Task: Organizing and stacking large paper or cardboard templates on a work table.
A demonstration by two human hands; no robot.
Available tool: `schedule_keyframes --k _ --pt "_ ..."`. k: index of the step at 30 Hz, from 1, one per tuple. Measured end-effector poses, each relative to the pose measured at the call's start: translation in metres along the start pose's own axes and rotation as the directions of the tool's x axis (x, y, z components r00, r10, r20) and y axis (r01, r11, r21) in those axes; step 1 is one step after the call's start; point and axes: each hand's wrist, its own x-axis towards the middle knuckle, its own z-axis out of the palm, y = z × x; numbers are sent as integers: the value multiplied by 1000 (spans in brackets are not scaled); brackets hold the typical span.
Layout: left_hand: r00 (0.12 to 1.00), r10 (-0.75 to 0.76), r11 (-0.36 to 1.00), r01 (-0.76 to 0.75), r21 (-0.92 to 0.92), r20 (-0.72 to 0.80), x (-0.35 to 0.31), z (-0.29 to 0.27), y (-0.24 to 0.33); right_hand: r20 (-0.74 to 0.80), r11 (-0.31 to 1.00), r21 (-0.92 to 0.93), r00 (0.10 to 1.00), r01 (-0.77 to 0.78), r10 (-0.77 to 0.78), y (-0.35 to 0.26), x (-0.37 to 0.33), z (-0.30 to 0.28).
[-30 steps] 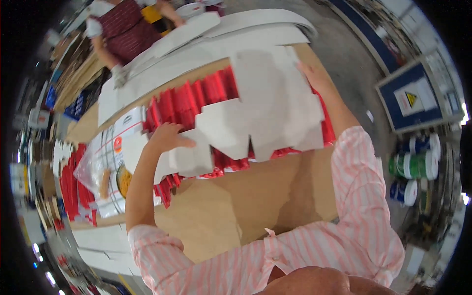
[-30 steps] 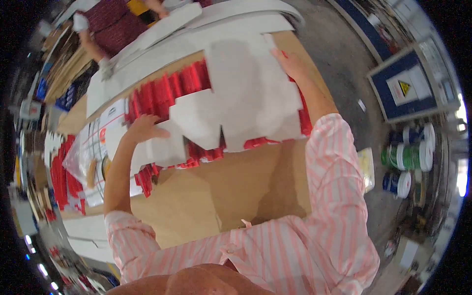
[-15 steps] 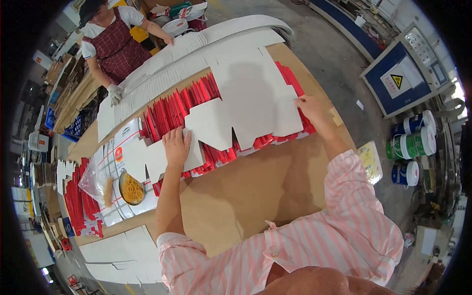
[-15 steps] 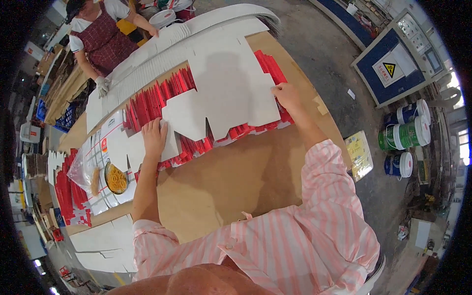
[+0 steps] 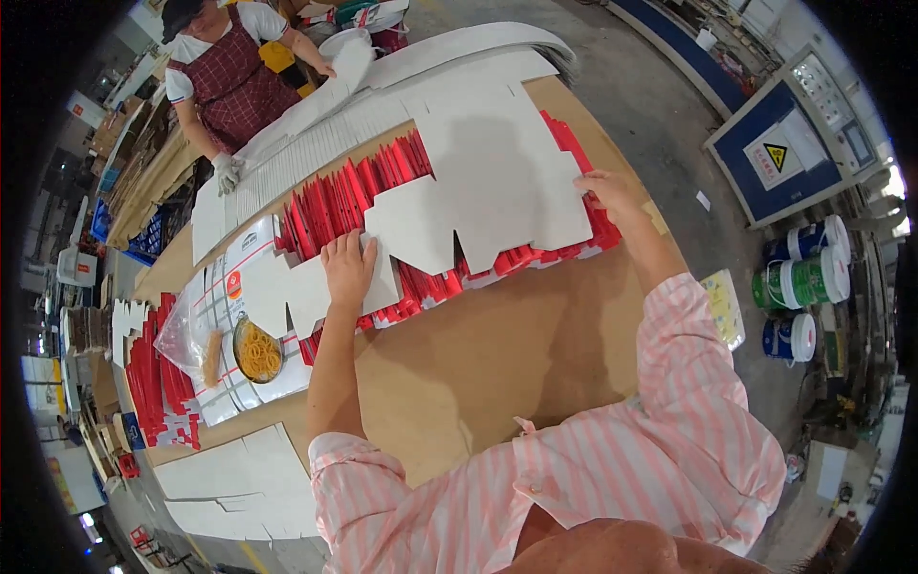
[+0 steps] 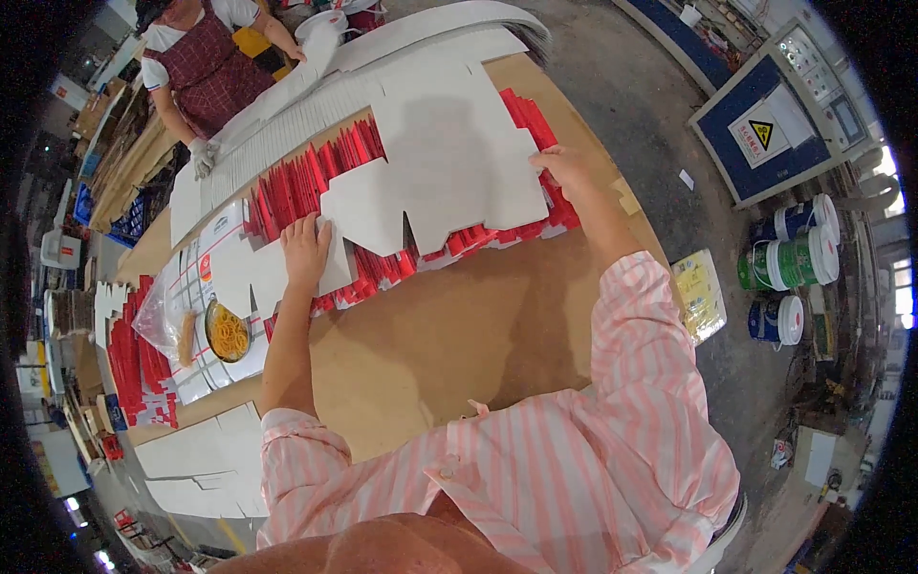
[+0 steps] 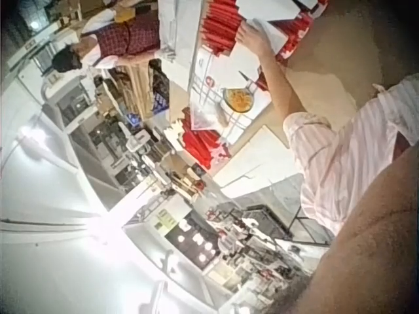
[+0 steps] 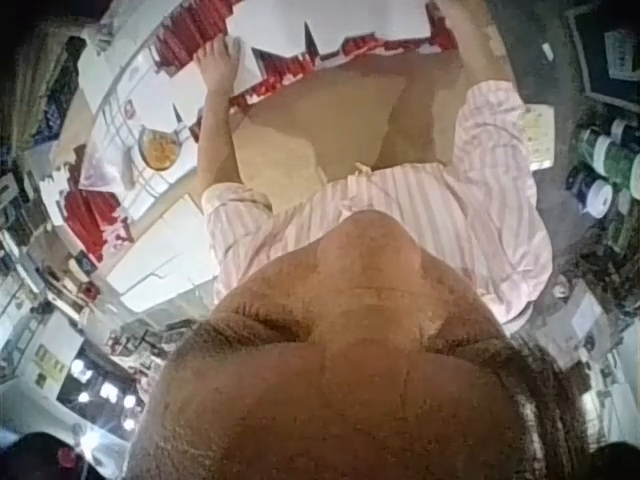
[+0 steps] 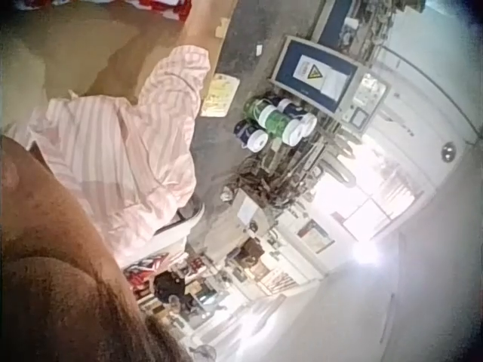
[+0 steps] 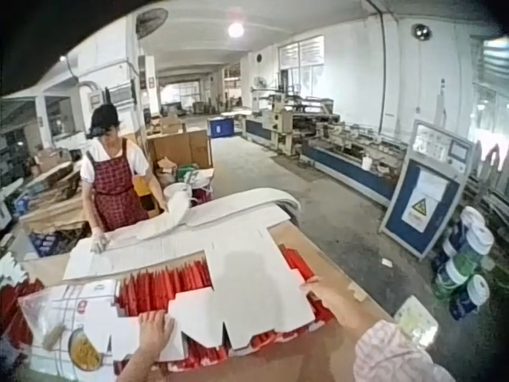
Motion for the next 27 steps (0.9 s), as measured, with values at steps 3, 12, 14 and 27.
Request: schedule_keyframes --k 3,12,14,27 --pt "1000 -26 1000 26 2 9 1 -1 1 -46 997 -64 997 52 -55 0 1 6" --pt "991 -118 993 118 -7 56 -6 4 -15 63 733 -591 926 336 -373 -22 -6 9" --pt "993 -114 993 114 -6 25 -9 9 -15 54 808 -488 935 330 -349 -25 -13 11" --pt "894 -242 927 99 -362 -376 -11 -11 -8 283 943 317 959 -102 8 -49 -11 15"
